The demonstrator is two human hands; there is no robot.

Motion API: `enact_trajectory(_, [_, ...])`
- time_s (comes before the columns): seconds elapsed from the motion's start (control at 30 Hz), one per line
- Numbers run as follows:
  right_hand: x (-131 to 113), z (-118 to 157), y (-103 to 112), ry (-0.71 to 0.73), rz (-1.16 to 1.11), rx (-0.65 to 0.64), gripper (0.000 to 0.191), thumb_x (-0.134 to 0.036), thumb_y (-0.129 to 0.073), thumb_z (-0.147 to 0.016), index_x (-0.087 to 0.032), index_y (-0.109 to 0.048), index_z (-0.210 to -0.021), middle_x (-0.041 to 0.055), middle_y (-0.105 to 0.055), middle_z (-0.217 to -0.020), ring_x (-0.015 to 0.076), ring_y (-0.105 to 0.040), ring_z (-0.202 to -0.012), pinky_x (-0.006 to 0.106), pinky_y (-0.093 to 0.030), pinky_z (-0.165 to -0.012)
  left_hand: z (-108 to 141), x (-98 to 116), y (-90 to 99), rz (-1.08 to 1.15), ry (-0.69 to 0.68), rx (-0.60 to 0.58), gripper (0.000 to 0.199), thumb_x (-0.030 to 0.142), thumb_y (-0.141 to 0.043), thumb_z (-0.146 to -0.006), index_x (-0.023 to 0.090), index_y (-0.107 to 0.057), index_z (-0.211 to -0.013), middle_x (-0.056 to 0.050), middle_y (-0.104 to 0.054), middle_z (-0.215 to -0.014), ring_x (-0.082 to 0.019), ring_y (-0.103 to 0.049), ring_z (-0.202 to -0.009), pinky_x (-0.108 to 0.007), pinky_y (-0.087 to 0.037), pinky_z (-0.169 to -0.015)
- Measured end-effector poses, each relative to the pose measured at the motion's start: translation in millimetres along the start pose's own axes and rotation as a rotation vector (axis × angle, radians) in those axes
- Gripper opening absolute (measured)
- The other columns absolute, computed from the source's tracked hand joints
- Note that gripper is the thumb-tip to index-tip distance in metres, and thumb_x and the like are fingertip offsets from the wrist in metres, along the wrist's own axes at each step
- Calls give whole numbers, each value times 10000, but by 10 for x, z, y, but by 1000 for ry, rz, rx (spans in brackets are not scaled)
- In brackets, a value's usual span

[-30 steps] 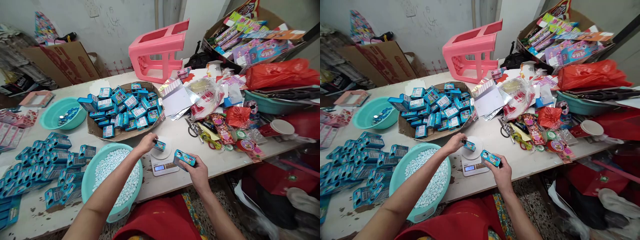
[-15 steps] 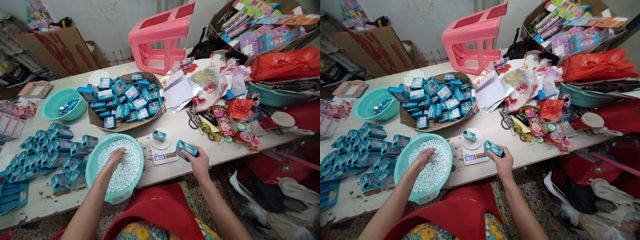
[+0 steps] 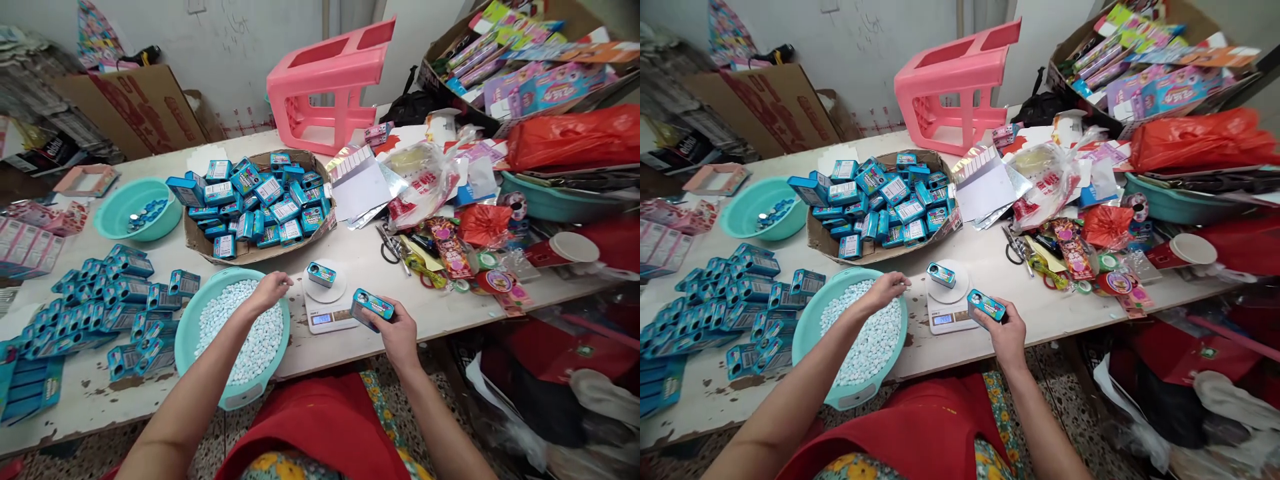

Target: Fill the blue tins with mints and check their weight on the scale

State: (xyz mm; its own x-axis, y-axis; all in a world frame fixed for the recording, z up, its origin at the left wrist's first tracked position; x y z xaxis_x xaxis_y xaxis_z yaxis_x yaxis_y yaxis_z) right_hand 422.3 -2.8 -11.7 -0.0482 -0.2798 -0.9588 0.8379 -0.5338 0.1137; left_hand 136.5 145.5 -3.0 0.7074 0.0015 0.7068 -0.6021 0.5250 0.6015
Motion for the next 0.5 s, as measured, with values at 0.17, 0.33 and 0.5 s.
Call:
enact_trajectory(0.17, [44, -39, 111, -16, -8, 22, 504, -405, -804, -573, -188, -622, -991, 28, -680, -858, 194, -613, -769, 338, -511, -724, -483, 662, -207, -359, -179, -12, 210, 109, -501, -733, 169, -653, -865, -51, -625, -846, -180, -561, -787, -258, -384, -674])
enact_trajectory(0.33, [76, -92, 215, -20, 18, 46, 507, -421, -796, -584, -182, -621, -995, 32, -681, -850, 200, -618, -770, 353, -510, -741, -630, 838, -339, -451, -244, -34, 218, 110, -479, -757, 171, -647, -882, -72, -568, -899, -190, -545, -784, -274, -366, -660])
enact_trajectory(0.5, [73, -153, 255, -28, 24, 58, 517, -425, -797, -579, -184, -617, -999, 34, -682, -853, 205, -619, -774, 351, -511, -727, -653, 839, -358, -512, -279, -15, 307, 86, -461, -758, 201, -625, -990, -61, -552, -929, -183, -546, -777, -274, -360, -648])
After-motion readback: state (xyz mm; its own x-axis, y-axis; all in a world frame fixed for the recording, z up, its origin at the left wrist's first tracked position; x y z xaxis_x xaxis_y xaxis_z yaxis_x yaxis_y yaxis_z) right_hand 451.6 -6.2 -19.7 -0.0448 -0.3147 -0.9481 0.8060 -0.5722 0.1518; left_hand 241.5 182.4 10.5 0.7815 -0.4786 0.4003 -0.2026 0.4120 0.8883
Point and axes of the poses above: each hand's wrist, its own z-axis away from the middle knuckle, its own y-axis out of the back of the hand, x = y × z, the point moved 10 cm from there along -z, towards the middle knuckle
